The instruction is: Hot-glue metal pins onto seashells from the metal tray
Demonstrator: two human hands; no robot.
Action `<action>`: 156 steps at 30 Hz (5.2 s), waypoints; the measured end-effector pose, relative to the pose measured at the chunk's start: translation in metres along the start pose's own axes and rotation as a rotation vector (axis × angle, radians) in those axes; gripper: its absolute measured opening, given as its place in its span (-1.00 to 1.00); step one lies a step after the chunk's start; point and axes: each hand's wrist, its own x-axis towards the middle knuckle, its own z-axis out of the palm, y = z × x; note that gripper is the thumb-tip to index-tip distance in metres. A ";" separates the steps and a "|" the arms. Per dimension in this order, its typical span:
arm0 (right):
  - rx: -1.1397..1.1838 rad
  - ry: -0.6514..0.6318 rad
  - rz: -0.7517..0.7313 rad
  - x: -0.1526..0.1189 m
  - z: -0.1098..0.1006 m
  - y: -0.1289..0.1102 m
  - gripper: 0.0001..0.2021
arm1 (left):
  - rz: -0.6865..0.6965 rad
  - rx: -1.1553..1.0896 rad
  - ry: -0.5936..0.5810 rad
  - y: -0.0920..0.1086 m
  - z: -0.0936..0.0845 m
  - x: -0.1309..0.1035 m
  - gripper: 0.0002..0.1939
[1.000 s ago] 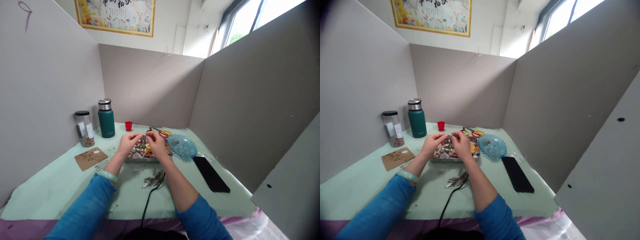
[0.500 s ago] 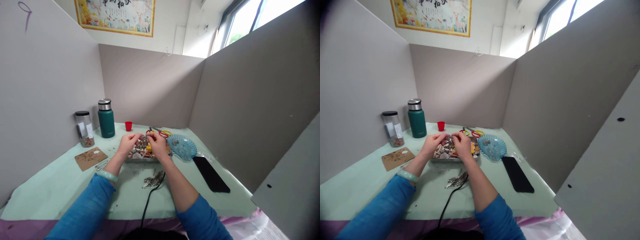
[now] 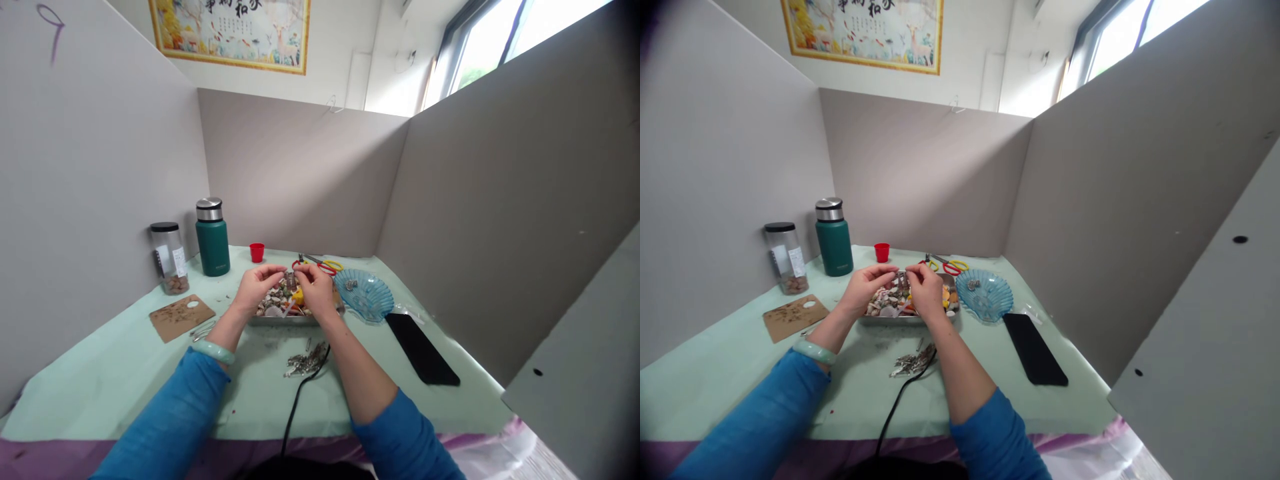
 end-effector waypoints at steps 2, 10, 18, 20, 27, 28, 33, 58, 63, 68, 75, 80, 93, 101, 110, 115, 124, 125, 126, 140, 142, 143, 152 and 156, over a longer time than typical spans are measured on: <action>0.014 -0.001 0.010 0.001 0.000 0.000 -0.84 | -0.004 0.004 0.014 0.000 0.000 0.000 -0.68; 0.099 -0.021 0.069 0.002 0.001 0.005 -0.84 | 0.027 0.070 0.029 -0.005 -0.002 0.004 -0.65; 0.140 -0.073 0.082 0.003 0.002 0.007 -0.82 | 0.029 0.053 0.060 -0.008 -0.003 0.005 -0.62; 0.151 -0.082 0.077 0.002 0.002 0.006 -0.82 | 0.014 0.031 0.061 -0.008 -0.002 0.005 -0.63; 0.182 -0.098 0.066 0.002 0.002 0.006 -0.81 | -0.026 -0.038 0.055 -0.013 -0.003 0.005 -0.63; 0.181 -0.094 0.066 0.002 0.002 0.007 -0.81 | -0.031 -0.045 0.055 -0.014 -0.003 0.005 -0.63; 0.123 -0.086 0.056 0.001 0.000 0.005 -0.82 | -0.033 -0.064 0.067 -0.016 -0.005 0.007 -0.62; 0.162 -0.082 0.032 0.003 -0.004 0.006 -0.85 | -0.018 -0.107 0.006 -0.011 -0.004 0.004 -0.68; 0.168 -0.088 0.031 0.003 -0.004 0.006 -0.86 | -0.017 -0.119 -0.002 -0.010 -0.003 0.004 -0.70; 0.180 -0.085 0.022 0.003 -0.005 0.005 -0.86 | -0.010 -0.116 0.001 -0.008 -0.003 0.003 -0.69; 0.293 -0.101 0.082 0.004 -0.004 0.008 -0.85 | -0.034 -0.140 -0.013 -0.009 -0.003 0.003 -0.69; 0.389 -0.108 0.182 0.004 -0.004 0.004 -0.86 | -0.024 -0.128 -0.023 -0.009 -0.003 0.003 -0.69; 0.417 -0.088 0.225 0.003 -0.002 0.002 -0.87 | -0.041 -0.140 -0.031 -0.006 -0.002 0.002 -0.70; 0.458 -0.086 0.292 0.002 -0.005 -0.006 -0.85 | -0.063 -0.122 -0.051 -0.003 -0.003 0.001 -0.65; 0.443 -0.076 0.292 0.003 -0.003 -0.001 -0.83 | 0.084 0.085 0.023 -0.006 -0.003 0.003 -0.68; 0.442 -0.078 0.294 0.003 -0.004 -0.002 -0.83 | 0.179 0.209 0.049 -0.005 -0.003 0.001 -0.73; 0.474 -0.076 0.307 0.003 -0.005 -0.006 -0.84 | 0.184 0.146 0.017 -0.013 -0.005 0.003 -0.73; 0.472 -0.077 0.307 0.003 -0.005 -0.006 -0.84 | 0.180 0.131 0.010 -0.013 -0.005 0.003 -0.73; 0.469 -0.079 0.305 0.003 -0.005 -0.006 -0.84 | 0.175 0.120 0.005 -0.013 -0.005 0.003 -0.73; 0.470 -0.079 0.310 0.003 -0.004 -0.006 -0.83 | 0.122 0.063 0.008 -0.011 -0.003 0.002 -0.71; 0.471 -0.083 0.307 0.003 -0.004 -0.007 -0.84 | 0.120 0.049 0.004 -0.012 -0.004 0.002 -0.71; 0.471 -0.083 0.306 0.003 -0.004 -0.007 -0.84 | 0.120 0.044 0.000 -0.013 -0.004 0.002 -0.71; 0.448 -0.063 0.294 0.003 -0.004 -0.007 -0.83 | 0.105 0.031 -0.008 -0.011 -0.002 0.001 -0.67; 0.438 -0.058 0.301 0.003 -0.003 -0.006 -0.85 | 0.110 0.042 -0.011 -0.008 -0.001 0.000 -0.68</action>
